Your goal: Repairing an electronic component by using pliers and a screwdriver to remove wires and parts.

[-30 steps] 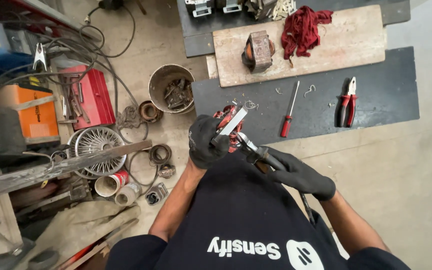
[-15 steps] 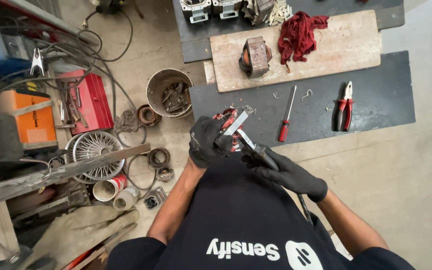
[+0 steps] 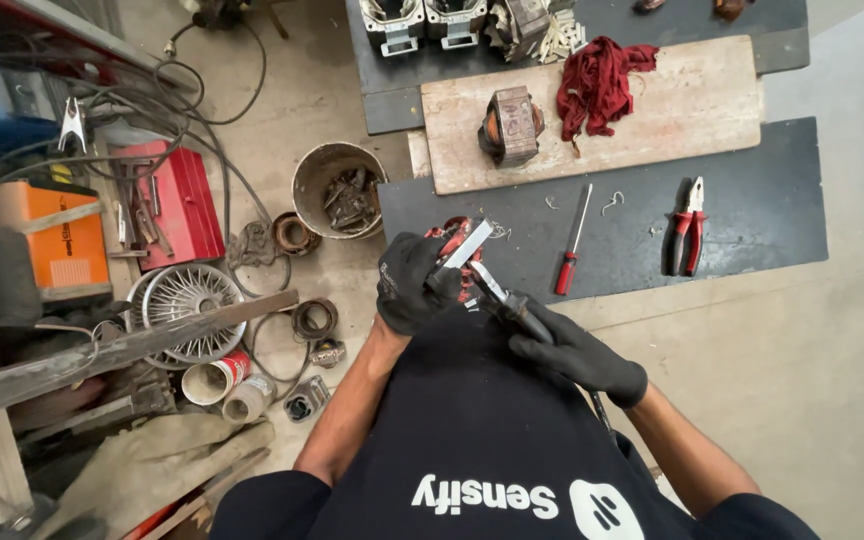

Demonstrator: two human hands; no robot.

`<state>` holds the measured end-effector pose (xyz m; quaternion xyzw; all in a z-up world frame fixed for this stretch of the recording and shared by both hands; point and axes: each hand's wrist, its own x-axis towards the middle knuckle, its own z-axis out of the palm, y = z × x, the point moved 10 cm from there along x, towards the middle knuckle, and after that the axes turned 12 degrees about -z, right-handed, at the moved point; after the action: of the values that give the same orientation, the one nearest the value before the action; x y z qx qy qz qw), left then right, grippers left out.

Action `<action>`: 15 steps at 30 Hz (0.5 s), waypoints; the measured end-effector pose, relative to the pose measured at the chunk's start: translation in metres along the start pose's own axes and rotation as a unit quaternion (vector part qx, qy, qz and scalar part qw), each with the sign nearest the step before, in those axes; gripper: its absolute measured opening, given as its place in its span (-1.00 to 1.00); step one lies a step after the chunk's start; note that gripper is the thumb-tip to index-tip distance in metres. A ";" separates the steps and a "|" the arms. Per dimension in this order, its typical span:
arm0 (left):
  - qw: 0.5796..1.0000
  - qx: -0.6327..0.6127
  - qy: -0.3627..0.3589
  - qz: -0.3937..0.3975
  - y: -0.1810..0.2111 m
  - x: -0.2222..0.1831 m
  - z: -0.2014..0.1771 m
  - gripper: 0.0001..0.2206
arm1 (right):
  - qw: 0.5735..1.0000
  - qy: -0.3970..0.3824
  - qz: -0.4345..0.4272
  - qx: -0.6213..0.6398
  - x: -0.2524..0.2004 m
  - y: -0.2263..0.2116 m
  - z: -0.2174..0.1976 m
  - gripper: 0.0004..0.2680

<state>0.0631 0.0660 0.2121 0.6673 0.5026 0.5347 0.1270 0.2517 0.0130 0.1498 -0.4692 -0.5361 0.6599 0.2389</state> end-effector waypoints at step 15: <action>0.847 -0.138 -0.242 -0.452 -0.221 -0.124 0.130 -0.59 | 0.949 0.091 0.024 -0.300 0.115 0.181 -0.022 -0.62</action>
<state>0.0642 0.1158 -0.0686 0.4502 0.6230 0.3033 0.5632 0.2532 0.0615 -0.0603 -0.5900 -0.6738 0.4287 0.1186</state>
